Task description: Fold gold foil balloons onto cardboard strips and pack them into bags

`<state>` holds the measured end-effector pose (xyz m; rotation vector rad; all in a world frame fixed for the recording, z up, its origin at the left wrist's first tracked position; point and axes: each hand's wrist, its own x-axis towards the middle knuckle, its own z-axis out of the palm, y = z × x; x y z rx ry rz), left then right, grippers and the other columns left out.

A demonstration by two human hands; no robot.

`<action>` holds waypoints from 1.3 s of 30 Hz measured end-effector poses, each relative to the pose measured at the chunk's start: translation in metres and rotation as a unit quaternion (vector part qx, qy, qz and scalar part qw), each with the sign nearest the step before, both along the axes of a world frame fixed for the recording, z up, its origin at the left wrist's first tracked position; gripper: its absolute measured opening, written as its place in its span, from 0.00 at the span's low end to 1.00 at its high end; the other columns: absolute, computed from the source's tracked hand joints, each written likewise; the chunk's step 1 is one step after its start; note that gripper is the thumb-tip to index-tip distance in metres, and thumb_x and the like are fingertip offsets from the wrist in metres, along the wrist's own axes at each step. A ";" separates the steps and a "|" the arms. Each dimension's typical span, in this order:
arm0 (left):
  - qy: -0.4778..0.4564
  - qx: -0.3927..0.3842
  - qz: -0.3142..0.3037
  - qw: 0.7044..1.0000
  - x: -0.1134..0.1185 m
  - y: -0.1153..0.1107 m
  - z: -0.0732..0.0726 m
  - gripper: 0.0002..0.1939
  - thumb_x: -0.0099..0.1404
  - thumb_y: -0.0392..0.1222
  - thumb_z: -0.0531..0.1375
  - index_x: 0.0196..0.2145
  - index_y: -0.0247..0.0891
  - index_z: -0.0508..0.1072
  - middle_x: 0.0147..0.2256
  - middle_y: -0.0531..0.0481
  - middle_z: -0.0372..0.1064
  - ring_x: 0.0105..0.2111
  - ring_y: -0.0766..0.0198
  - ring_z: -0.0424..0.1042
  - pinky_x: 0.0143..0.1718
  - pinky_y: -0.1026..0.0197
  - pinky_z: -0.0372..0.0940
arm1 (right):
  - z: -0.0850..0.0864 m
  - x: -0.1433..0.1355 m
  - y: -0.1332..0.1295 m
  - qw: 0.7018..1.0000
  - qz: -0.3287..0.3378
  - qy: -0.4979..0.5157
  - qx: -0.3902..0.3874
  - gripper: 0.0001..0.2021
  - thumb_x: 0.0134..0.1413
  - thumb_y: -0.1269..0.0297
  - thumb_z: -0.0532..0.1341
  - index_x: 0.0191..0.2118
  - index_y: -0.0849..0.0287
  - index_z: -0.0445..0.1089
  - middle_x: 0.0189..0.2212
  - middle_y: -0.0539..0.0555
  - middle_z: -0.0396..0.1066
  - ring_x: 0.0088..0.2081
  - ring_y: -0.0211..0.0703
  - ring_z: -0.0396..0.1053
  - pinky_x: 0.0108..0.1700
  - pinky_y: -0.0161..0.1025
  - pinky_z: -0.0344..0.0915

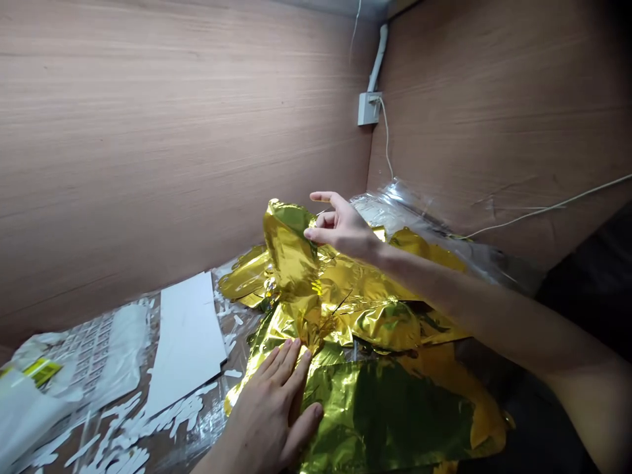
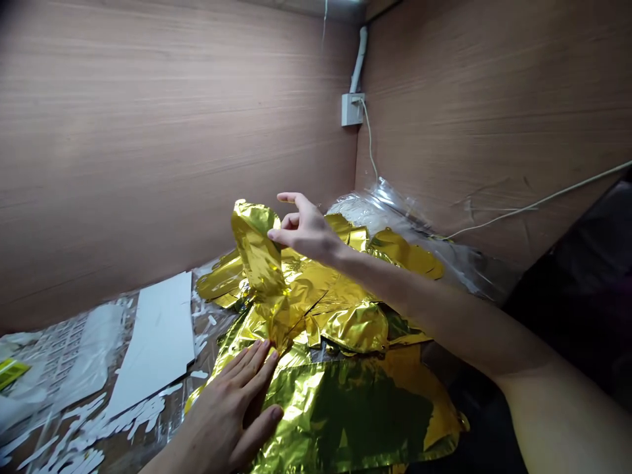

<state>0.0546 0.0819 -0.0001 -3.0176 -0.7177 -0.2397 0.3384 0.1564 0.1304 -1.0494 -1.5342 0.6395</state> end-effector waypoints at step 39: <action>-0.146 0.020 0.058 0.987 0.000 0.001 0.002 0.12 0.71 0.37 0.57 0.50 0.40 0.76 0.51 0.46 0.78 0.49 0.52 0.77 0.52 0.46 0.72 | -0.092 -0.038 -0.017 0.798 0.356 -0.475 0.107 0.14 0.58 0.63 0.63 0.48 0.60 0.79 0.34 0.57 0.77 0.47 0.51 0.69 0.51 0.44 0.65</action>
